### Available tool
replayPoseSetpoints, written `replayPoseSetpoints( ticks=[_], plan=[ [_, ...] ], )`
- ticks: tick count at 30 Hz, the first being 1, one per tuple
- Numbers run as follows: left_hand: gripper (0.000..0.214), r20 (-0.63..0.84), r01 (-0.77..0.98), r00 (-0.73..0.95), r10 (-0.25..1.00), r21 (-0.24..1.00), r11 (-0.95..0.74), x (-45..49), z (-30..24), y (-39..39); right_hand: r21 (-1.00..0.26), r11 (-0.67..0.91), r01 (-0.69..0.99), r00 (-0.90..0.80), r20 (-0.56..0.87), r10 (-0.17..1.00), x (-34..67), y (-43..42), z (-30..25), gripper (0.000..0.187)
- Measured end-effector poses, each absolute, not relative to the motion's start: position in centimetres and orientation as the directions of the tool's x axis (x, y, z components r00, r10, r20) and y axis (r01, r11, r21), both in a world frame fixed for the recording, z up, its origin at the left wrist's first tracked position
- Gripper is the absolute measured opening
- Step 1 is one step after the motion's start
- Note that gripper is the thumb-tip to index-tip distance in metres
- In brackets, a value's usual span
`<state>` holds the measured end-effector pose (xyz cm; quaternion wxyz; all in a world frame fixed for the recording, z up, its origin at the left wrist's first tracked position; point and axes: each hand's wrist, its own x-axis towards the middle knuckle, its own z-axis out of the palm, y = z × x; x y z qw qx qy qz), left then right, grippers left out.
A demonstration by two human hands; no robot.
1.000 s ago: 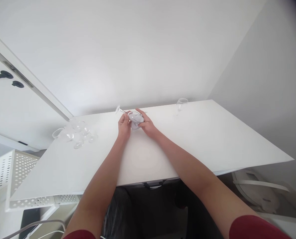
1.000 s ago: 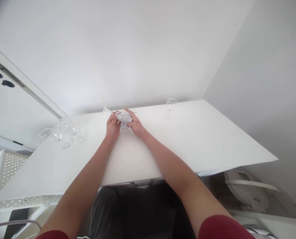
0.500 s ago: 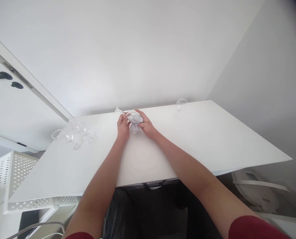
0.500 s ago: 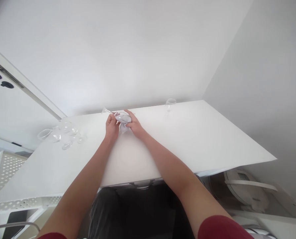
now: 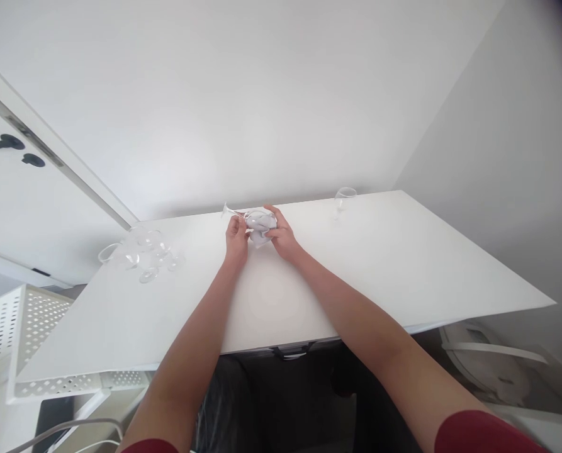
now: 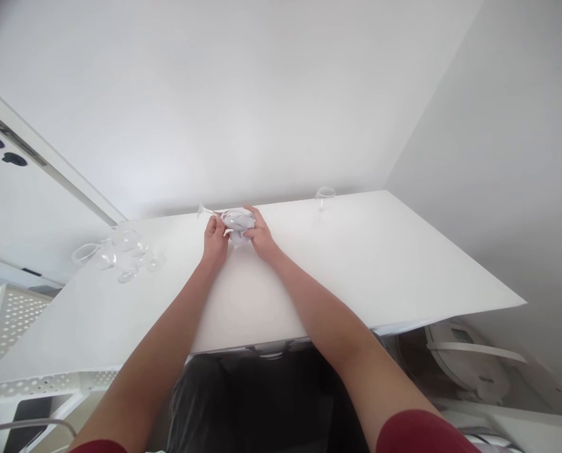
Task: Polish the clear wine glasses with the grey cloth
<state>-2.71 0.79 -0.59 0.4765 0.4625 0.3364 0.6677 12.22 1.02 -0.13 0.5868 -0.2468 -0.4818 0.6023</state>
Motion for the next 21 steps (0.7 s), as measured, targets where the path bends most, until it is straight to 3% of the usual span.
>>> replayPoseSetpoints(
  ticks=[6,11,16,21],
  plan=[
    [0.03,0.301,-0.289,-0.067,0.951,0.907,-0.307,-2.52,-0.61,0.71,-0.835,0.207,-0.511,-0.065,0.277,0.959,12.78,1.24,-0.12,0.086],
    [0.032,0.275,-0.293,-0.137,0.952,0.906,-0.304,-2.61,-0.4,0.48,-0.913,0.18,-0.367,-0.2,0.266,0.943,12.41,1.2,-0.28,0.08],
    [0.035,0.267,-0.274,-0.085,0.96,0.92,-0.28,-2.47,-0.27,0.36,-0.856,0.18,-0.485,-0.119,0.268,0.956,12.65,1.06,0.08,0.077],
    [0.032,0.244,-0.242,-0.162,0.956,0.93,-0.278,-2.76,-0.73,0.77,-0.918,0.236,-0.32,-0.136,0.291,0.947,12.45,1.02,-0.11,0.077]
  ],
)
